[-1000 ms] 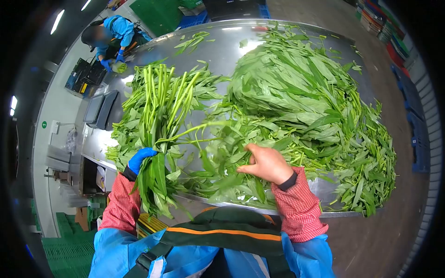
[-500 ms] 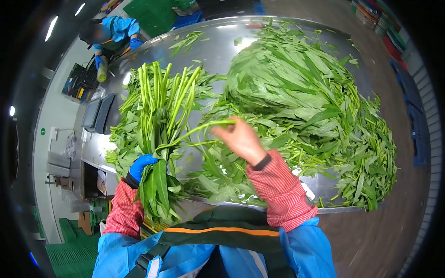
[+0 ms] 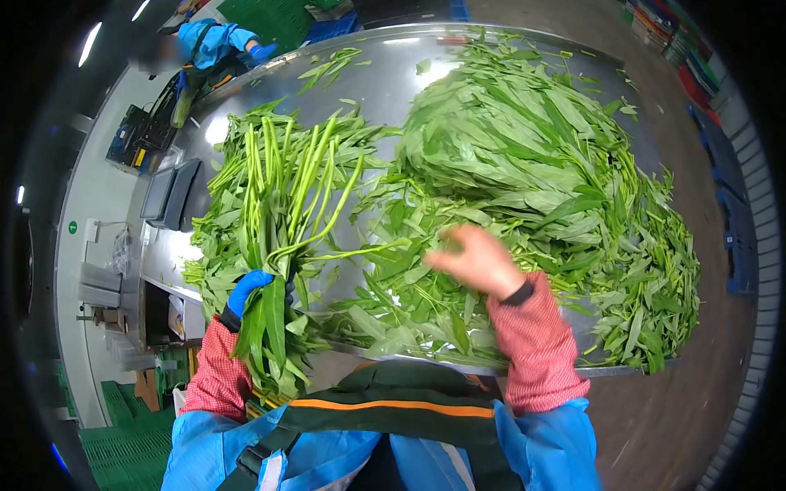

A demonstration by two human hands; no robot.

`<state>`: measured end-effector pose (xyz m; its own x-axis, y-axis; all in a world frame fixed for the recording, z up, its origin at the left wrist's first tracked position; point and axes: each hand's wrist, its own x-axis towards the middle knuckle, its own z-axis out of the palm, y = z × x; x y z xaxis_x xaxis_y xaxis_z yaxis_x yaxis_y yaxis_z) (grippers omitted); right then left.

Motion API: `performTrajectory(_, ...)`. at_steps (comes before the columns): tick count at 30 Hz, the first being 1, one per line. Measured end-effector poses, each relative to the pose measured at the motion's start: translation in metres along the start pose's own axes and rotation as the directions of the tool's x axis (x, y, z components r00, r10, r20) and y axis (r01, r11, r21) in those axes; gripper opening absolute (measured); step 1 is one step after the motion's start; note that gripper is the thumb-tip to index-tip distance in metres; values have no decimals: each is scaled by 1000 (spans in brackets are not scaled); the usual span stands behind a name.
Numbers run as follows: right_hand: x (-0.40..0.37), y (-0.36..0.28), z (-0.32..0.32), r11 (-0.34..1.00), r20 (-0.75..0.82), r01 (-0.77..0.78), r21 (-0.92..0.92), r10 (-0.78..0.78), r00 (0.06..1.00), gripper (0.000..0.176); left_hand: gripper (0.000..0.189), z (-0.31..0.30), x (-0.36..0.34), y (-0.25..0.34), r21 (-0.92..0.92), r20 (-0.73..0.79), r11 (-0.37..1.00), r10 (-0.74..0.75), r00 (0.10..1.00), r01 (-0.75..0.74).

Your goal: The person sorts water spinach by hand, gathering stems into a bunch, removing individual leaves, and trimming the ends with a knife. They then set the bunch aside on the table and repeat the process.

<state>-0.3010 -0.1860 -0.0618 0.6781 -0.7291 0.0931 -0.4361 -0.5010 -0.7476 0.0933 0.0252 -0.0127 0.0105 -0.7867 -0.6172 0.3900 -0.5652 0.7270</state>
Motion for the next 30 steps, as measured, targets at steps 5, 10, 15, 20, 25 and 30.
performTrajectory(5, -6, -47, 46, 902, 578, -161, 401, -113, 808, 85, 51, 39, 0, 23, -113, 28, 990, -79, 996, 82)
performTrajectory(10, 33, 2, 95, -28, 255, -269, 963, -244, 936, 111, 45, 72, 8, 24, 453, 74, 892, -31, 997, -6)
performTrajectory(15, 47, -26, 70, -533, 183, -120, 837, 67, 981, 110, 76, 132, 23, -11, 825, 209, 448, 326, 922, -345)
performTrajectory(20, 56, 2, 81, -610, 17, -16, 792, -5, 1000, 107, 87, 163, 28, -28, 958, 172, -283, 409, 896, -55)
performTrajectory(25, 52, 9, 76, -640, -75, 39, 767, -29, 997, 86, 99, 170, 31, -21, 975, 202, -161, 339, 919, -155)
performTrajectory(30, 40, 1, 70, -584, 36, 65, 809, 159, 987, 73, 100, 156, 42, -20, 909, 414, -197, 337, 846, -367)
